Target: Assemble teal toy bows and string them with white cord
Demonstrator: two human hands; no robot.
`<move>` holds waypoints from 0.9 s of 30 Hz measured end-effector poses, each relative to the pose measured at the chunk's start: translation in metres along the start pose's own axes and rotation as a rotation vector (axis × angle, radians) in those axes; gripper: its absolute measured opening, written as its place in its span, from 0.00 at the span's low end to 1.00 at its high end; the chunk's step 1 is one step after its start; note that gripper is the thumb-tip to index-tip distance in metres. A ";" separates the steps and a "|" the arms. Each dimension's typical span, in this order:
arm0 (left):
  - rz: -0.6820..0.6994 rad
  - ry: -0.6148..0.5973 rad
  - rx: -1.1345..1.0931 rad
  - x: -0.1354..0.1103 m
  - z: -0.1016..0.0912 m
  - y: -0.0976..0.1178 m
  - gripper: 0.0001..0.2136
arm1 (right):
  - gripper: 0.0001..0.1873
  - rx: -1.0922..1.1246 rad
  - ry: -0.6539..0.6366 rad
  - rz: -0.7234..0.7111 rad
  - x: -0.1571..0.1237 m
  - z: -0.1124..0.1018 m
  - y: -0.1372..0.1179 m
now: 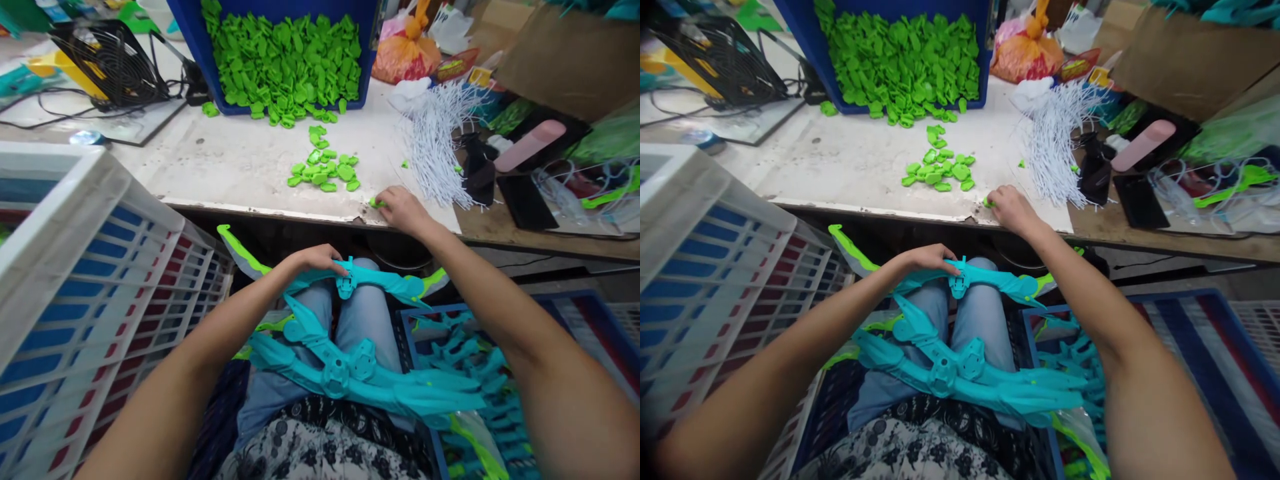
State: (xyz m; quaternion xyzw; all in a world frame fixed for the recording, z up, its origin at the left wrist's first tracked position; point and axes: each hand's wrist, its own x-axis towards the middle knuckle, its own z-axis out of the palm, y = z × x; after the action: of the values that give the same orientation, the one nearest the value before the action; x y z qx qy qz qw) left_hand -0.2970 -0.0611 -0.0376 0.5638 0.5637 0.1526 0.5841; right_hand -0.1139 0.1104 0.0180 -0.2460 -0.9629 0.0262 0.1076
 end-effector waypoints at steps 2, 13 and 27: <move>0.013 0.021 0.009 0.001 0.001 0.001 0.17 | 0.10 -0.055 0.022 0.073 -0.003 0.003 -0.011; -0.025 0.045 -0.041 0.003 -0.002 0.008 0.15 | 0.09 0.243 -0.116 -0.155 0.007 -0.002 0.009; -0.024 -0.048 -0.273 0.010 0.007 -0.001 0.19 | 0.13 0.508 0.140 -0.067 -0.120 0.057 -0.113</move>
State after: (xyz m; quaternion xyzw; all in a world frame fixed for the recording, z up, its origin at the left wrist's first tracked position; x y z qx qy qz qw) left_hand -0.2886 -0.0566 -0.0447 0.4758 0.5304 0.2074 0.6703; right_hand -0.0765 -0.0461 -0.0489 -0.1802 -0.9233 0.2465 0.2331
